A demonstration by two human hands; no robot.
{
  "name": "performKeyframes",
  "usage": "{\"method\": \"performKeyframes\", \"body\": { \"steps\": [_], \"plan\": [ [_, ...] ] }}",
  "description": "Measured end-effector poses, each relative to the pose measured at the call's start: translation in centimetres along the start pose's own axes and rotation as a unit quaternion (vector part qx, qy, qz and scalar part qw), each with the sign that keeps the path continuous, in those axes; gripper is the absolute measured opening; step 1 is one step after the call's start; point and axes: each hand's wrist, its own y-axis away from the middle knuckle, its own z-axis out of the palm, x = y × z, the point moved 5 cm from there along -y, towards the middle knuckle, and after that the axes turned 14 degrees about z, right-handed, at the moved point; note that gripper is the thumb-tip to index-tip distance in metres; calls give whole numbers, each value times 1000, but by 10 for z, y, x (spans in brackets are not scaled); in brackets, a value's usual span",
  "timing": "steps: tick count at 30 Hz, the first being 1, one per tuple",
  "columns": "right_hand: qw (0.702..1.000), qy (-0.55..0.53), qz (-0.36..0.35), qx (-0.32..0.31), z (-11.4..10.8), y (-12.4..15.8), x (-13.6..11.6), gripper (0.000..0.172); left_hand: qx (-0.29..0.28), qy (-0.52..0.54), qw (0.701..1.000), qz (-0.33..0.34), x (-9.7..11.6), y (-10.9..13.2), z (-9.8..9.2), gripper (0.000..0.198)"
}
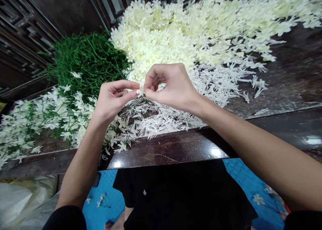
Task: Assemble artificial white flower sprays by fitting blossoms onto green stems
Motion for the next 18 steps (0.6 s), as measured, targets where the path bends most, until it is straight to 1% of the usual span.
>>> {"method": "performKeyframes", "body": {
  "steps": [4,12,15,18],
  "plan": [
    [1000,12,6,-1,0,0,0,13,-4,-19,1000,-7,0,1,0,10],
    [1000,-4,-12,-2,2,0,3,7,-4,-16,1000,-6,0,1,1,10],
    [1000,-16,-20,7,2,0,2,8,-2,-12,1000,-2,1,0,1,10],
    [1000,-20,-3,12,1,0,2,12,1,-10,1000,3,0,0,1,12]
  ]
}}
